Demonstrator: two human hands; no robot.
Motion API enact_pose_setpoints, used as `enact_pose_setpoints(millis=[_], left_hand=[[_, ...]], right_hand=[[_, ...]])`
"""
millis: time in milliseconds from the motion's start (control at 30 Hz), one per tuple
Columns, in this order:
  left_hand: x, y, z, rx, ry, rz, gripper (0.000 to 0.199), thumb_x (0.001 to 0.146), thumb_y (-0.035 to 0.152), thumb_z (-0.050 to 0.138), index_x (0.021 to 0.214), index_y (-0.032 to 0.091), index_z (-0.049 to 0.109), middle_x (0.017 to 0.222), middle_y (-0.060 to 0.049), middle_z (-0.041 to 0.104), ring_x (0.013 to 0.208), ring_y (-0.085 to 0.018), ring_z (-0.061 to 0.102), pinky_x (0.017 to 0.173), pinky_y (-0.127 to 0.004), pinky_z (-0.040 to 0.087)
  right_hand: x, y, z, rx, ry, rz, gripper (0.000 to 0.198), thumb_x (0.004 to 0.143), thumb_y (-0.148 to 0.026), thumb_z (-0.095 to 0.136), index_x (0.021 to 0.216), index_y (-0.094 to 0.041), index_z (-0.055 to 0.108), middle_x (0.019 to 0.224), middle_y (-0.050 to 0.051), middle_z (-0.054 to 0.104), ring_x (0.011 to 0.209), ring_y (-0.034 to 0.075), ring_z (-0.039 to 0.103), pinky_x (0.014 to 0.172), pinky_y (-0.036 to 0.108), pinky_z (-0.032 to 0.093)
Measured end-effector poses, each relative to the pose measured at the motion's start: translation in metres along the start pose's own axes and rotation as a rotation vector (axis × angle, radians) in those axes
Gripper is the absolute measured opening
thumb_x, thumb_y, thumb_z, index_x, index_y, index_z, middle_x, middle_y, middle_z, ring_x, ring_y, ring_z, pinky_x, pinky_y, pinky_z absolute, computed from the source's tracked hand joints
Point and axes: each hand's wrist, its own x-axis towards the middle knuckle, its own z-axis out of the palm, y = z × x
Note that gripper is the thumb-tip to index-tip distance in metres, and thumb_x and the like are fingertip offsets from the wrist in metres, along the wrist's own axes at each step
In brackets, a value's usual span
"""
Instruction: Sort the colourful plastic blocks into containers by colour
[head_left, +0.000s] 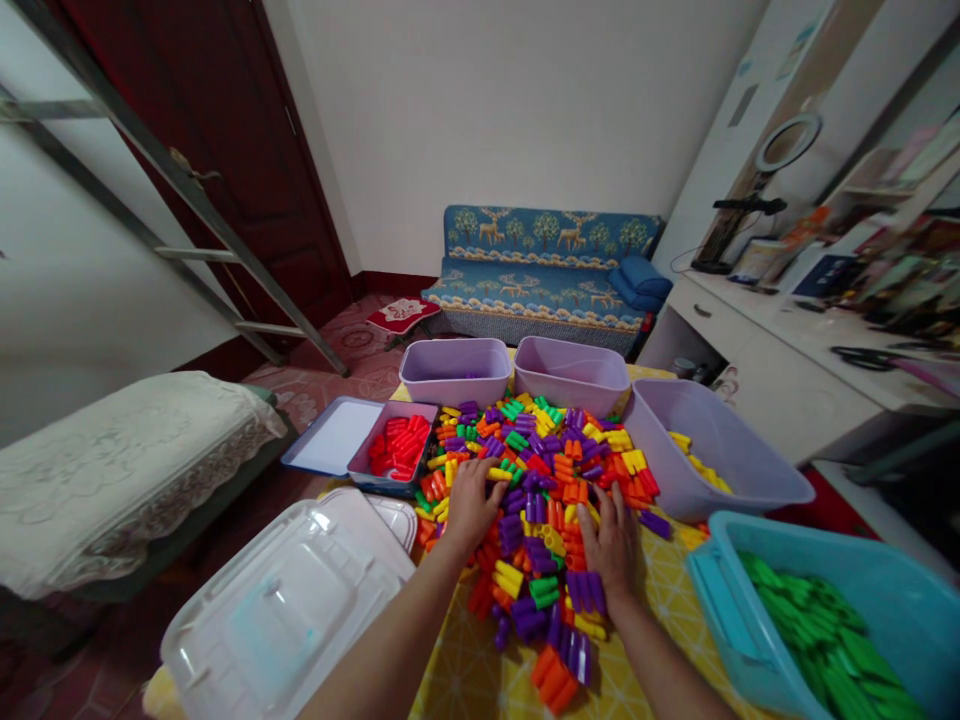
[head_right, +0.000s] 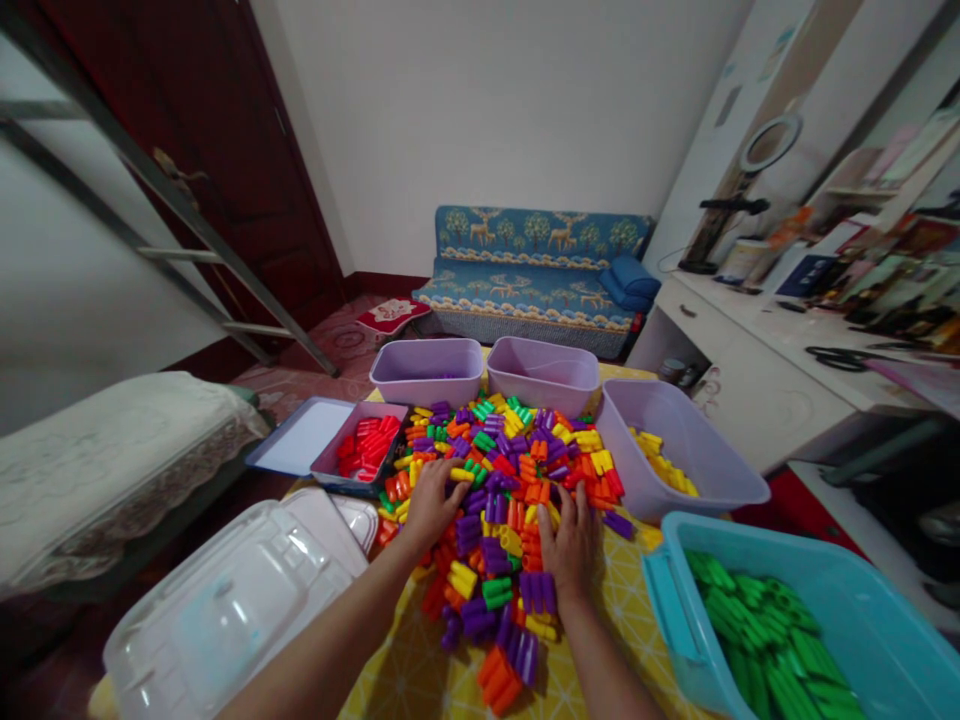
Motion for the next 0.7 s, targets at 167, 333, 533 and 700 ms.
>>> enact_pose_setpoints(millis=[167, 333, 533, 700], left_hand=[[0.001, 0.001, 0.0, -0.003, -0.007, 0.0, 0.032, 0.083, 0.023, 0.065, 0.115, 0.023, 0.064, 0.112, -0.007, 0.067, 0.109, -0.026, 0.055, 0.097, -0.044, 0.045], [0.001, -0.001, 0.001, 0.001, -0.005, 0.008, 0.031, 0.084, 0.024, 0.065, 0.115, 0.023, 0.064, 0.112, -0.007, 0.067, 0.109, -0.026, 0.055, 0.097, -0.043, 0.044], [0.002, -0.001, 0.0, 0.013, -0.02, 0.017, 0.035, 0.082, 0.016, 0.06, 0.116, 0.024, 0.063, 0.111, -0.006, 0.066, 0.109, -0.025, 0.054, 0.097, -0.042, 0.043], [0.002, -0.003, 0.001, 0.029, -0.034, 0.022, 0.041, 0.08, 0.016, 0.059, 0.121, 0.022, 0.062, 0.114, -0.007, 0.066, 0.11, -0.026, 0.053, 0.1, -0.042, 0.043]], right_hand=[[0.019, -0.007, -0.01, 0.199, -0.005, 0.145, 0.054, 0.09, -0.059, 0.043, 0.114, -0.016, 0.065, 0.138, 0.021, 0.052, 0.128, 0.034, 0.048, 0.103, 0.054, 0.041], [0.044, -0.063, -0.034, 0.375, 0.068, 0.044, 0.037, 0.091, -0.043, 0.05, 0.113, -0.018, 0.065, 0.128, 0.015, 0.06, 0.122, 0.027, 0.054, 0.104, 0.047, 0.043], [0.054, -0.133, -0.027, 0.397, -0.406, -0.116, 0.024, 0.088, -0.023, 0.051, 0.105, -0.022, 0.068, 0.105, 0.007, 0.068, 0.08, 0.019, 0.064, 0.077, 0.033, 0.052], [0.06, -0.149, -0.02, 0.137, -0.466, -0.122, 0.021, 0.086, -0.017, 0.054, 0.097, -0.024, 0.07, 0.097, 0.006, 0.069, 0.08, 0.019, 0.064, 0.071, 0.029, 0.047]])
